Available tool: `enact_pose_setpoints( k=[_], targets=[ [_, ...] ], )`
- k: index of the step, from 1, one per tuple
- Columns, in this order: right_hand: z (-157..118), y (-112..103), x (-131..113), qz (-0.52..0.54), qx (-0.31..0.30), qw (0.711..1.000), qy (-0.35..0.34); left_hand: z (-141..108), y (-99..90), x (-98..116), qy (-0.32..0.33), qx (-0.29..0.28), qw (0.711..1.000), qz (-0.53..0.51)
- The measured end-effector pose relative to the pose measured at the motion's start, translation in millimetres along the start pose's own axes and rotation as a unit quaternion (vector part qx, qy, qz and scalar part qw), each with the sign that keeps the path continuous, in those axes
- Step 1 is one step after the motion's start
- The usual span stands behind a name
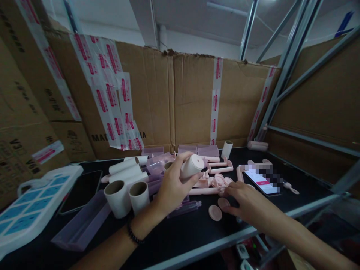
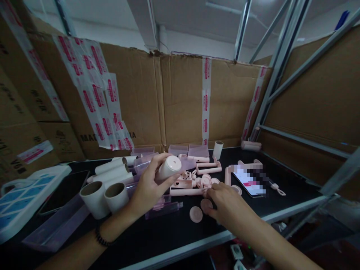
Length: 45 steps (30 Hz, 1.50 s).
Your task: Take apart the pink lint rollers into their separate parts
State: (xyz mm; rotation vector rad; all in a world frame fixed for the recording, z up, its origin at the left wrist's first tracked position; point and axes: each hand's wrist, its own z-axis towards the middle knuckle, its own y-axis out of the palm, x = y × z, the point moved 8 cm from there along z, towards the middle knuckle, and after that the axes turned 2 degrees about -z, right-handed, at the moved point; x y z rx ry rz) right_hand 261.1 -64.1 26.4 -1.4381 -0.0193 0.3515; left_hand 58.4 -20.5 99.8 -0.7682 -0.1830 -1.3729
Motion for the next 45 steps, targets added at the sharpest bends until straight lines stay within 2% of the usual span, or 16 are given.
enact_pose_setpoints(
  k=[3,6,9,14,19,25,29,36,40,45],
  targets=[
    [7.0,-30.4,-10.3,0.078,0.081,0.993,-0.022,-5.7,-0.4,1.5,0.035,-0.010,0.997,0.074],
    [19.2,-60.2,-32.0,0.189,0.197,0.956,-0.104,-9.6,2.0,1.0,0.071,-0.020,0.987,0.145],
    [38.9,-66.3,-52.3,0.242,0.238,0.923,-0.180,-11.6,4.6,-2.2,0.099,-0.019,0.974,0.203],
    [76.6,-54.6,-57.5,0.280,0.198,0.913,-0.222,-5.6,1.9,-14.6,0.091,-0.008,0.962,0.258],
    [96.2,-45.9,-49.7,0.292,0.160,0.915,-0.229,-1.1,1.4,-26.8,0.062,-0.014,0.957,0.283],
    [98.6,-33.8,-46.3,0.291,0.149,0.915,-0.238,-3.3,11.2,-34.2,0.046,-0.024,0.952,0.303],
    [106.2,-34.9,-46.0,0.263,0.130,0.925,-0.241,0.3,15.6,-43.7,0.034,-0.019,0.945,0.324],
    [130.3,-45.8,-57.6,0.210,0.091,0.931,-0.286,9.3,6.3,-60.1,0.034,-0.006,0.941,0.337],
    [127.9,-45.8,-66.6,0.200,0.095,0.926,-0.306,6.8,2.6,-59.8,0.048,-0.009,0.937,0.347],
    [117.1,-40.6,-62.8,0.208,0.109,0.923,-0.304,3.9,5.3,-52.2,0.066,-0.016,0.934,0.351]
  ],
)
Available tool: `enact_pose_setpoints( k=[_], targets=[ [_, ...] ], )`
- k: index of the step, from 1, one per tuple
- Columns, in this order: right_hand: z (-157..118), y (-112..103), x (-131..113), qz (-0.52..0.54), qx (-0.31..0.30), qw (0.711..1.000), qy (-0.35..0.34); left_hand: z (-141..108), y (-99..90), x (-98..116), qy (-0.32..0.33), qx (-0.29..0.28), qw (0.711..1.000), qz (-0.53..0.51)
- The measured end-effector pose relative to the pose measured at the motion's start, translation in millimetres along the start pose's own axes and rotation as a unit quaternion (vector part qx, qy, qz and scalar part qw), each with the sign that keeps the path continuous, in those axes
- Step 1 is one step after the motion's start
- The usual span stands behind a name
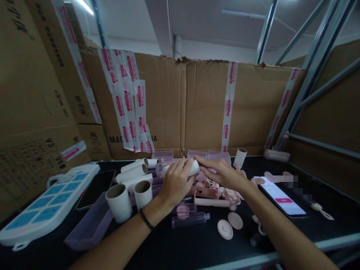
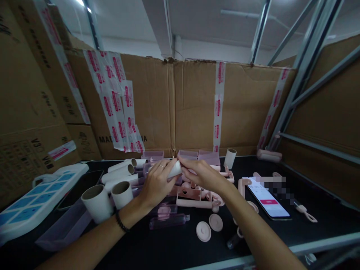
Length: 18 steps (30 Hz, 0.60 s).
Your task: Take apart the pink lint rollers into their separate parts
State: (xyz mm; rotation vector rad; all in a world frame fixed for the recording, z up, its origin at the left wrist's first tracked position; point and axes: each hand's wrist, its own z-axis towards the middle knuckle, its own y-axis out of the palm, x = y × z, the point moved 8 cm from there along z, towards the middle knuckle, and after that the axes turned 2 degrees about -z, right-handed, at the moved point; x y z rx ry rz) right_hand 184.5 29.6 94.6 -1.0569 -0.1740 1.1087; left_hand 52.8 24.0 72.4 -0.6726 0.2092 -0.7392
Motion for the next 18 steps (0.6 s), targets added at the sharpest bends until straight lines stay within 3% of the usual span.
enact_pose_setpoints(
  k=[11,18],
  targets=[
    [-9.7,5.4,12.2,0.006,0.027,0.999,0.021,0.3,-3.8,7.2,0.007,0.004,1.000,-0.022],
    [-10.6,3.5,6.9,0.079,0.052,0.995,0.022,-2.0,-11.2,6.0,0.001,0.025,0.999,-0.040]
  ],
)
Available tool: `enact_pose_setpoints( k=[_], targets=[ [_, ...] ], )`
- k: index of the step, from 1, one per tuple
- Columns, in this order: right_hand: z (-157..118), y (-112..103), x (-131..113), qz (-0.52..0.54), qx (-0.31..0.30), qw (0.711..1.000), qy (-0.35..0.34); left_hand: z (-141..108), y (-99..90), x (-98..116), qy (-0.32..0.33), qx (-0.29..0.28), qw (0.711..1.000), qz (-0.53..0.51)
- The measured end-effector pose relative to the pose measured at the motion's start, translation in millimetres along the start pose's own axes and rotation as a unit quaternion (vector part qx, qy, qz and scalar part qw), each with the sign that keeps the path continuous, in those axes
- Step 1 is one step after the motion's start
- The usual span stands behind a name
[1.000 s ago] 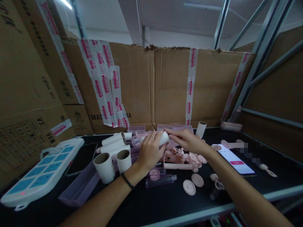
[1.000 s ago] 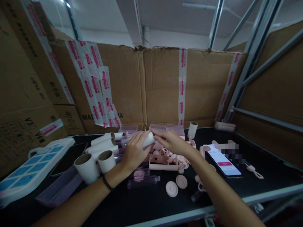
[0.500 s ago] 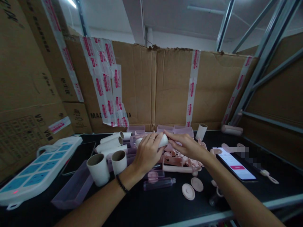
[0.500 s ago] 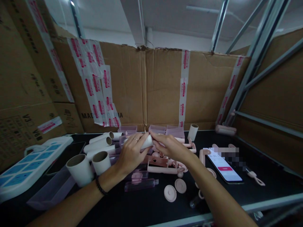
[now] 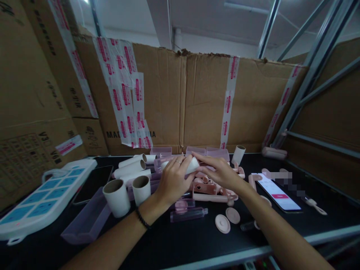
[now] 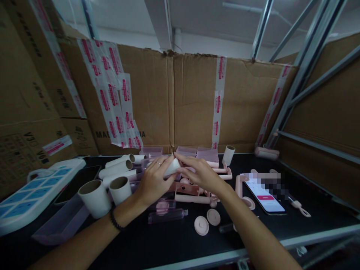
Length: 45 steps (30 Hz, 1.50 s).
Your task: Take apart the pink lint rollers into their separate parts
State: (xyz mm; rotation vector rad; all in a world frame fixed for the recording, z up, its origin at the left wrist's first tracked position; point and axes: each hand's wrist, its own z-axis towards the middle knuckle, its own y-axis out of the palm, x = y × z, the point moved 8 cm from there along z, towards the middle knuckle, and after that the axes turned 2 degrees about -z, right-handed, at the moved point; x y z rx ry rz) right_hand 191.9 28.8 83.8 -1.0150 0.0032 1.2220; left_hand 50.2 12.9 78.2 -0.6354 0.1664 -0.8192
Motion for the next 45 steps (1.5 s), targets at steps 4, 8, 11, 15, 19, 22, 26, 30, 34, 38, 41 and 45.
enact_pose_setpoints(
  k=[4,8,11,15,19,22,26,30,34,38,41,45],
  targets=[
    [-0.5,-4.8,0.3,0.062,0.019,0.998,0.017,-1.4,-5.9,0.4,0.003,0.009,1.000,-0.016],
    [-1.9,-7.2,6.1,0.112,0.040,0.992,0.039,-1.3,-10.4,2.1,0.002,0.016,0.999,-0.042],
    [-3.3,-6.1,10.6,0.155,0.061,0.985,0.053,-0.8,-12.0,2.0,-0.014,0.014,0.997,-0.069],
    [-3.7,-8.0,8.3,0.187,0.100,0.975,0.067,1.6,-15.3,0.4,-0.058,0.016,0.990,-0.125],
    [-5.6,-34.2,14.8,0.190,0.203,0.955,0.104,1.7,-19.7,-17.2,-0.214,0.077,0.918,-0.324],
    [-10.5,-56.1,35.1,0.169,0.237,0.943,0.158,-5.5,-7.4,-30.1,-0.346,0.124,0.747,-0.553],
    [-19.6,-64.1,62.8,0.117,0.149,0.957,0.218,-9.0,5.4,-30.4,-0.396,0.124,0.613,-0.672],
    [-32.1,-55.1,76.3,0.038,-0.006,0.968,0.249,-6.1,-5.9,-29.9,-0.336,0.127,0.718,-0.596],
    [-38.8,-48.1,78.2,-0.047,-0.118,0.963,0.239,-0.4,-15.2,-17.6,-0.261,0.101,0.820,-0.500],
    [-40.7,-41.0,79.6,-0.092,-0.175,0.952,0.234,1.4,-14.3,-12.6,-0.243,0.063,0.865,-0.434],
    [-39.7,-38.6,80.6,-0.114,-0.179,0.951,0.223,1.6,-19.3,-13.8,-0.224,0.068,0.901,-0.364],
    [-35.8,-44.3,81.1,-0.145,-0.133,0.959,0.203,0.8,-33.0,-13.9,-0.190,0.106,0.960,-0.177]
  ],
)
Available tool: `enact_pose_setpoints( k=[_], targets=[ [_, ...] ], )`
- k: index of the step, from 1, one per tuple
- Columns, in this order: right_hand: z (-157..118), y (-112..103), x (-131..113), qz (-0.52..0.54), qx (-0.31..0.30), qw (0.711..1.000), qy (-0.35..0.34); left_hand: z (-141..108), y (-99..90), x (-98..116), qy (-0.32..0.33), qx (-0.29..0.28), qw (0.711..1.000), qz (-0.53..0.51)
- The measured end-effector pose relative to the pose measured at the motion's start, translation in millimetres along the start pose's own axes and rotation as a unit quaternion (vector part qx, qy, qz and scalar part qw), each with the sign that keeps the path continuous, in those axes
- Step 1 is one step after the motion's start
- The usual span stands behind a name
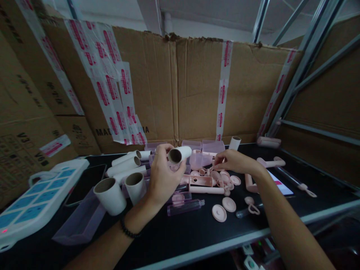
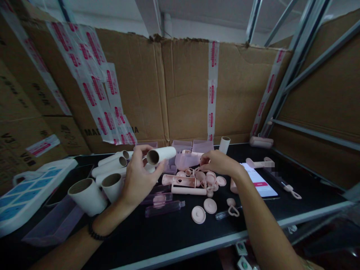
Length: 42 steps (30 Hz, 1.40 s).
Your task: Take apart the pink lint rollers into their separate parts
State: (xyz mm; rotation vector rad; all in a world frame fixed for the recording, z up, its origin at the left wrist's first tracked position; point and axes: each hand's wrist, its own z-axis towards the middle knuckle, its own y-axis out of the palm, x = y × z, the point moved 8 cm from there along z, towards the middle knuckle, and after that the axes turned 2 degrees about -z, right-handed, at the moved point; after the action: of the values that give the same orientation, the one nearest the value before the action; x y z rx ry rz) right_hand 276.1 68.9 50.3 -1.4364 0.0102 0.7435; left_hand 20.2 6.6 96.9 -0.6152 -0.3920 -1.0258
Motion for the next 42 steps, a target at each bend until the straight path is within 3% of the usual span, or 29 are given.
enact_pose_setpoints(
  k=[2,4,6,8,11,13,17,19,20,24,28,34,42],
  targets=[
    [0.4,-8.3,-4.1,-0.010,0.055,0.998,-0.002,-0.6,-3.0,0.2,0.013,0.024,0.999,0.037],
    [-0.8,-18.6,-16.6,-0.013,0.121,0.993,-0.009,-1.5,-5.2,-3.1,0.002,0.047,0.999,0.012],
    [-3.5,-28.3,-38.9,-0.004,0.182,0.983,-0.033,-2.3,-5.7,-7.3,-0.017,0.059,0.997,-0.053],
    [-6.3,-33.0,-72.3,0.004,0.211,0.972,-0.105,-2.7,-2.7,-9.3,-0.031,0.045,0.990,-0.127],
    [-6.8,-26.5,-122.2,-0.004,0.166,0.955,-0.247,-2.8,3.8,-9.8,-0.046,0.006,0.979,-0.200],
    [-0.5,-21.3,-137.4,-0.012,0.125,0.950,-0.286,-2.9,6.1,-10.1,-0.053,-0.008,0.975,-0.218],
    [29.4,-22.8,-130.0,-0.021,0.106,0.962,-0.251,-6.7,-7.8,-5.4,-0.023,0.060,0.984,-0.168],
    [49.5,-22.5,-120.0,-0.024,0.101,0.969,-0.225,-12.9,-17.4,10.2,0.054,0.094,0.990,-0.085],
    [60.3,-20.2,-116.1,-0.024,0.092,0.972,-0.217,-17.1,-17.8,21.1,0.107,0.086,0.989,-0.046],
    [101.9,5.1,-113.2,-0.030,0.016,0.976,-0.216,-39.7,6.8,54.5,0.278,-0.089,0.957,0.006],
    [134.5,25.7,-118.1,-0.048,-0.024,0.977,-0.205,-55.2,30.9,58.8,0.311,-0.230,0.922,0.037],
    [173.0,32.2,-108.6,-0.075,-0.019,0.986,-0.150,-59.3,46.5,47.1,0.262,-0.327,0.906,0.065],
    [207.7,62.3,-92.2,-0.098,-0.098,0.982,-0.125,-66.0,54.7,42.1,0.260,-0.367,0.889,0.080]
  ],
)
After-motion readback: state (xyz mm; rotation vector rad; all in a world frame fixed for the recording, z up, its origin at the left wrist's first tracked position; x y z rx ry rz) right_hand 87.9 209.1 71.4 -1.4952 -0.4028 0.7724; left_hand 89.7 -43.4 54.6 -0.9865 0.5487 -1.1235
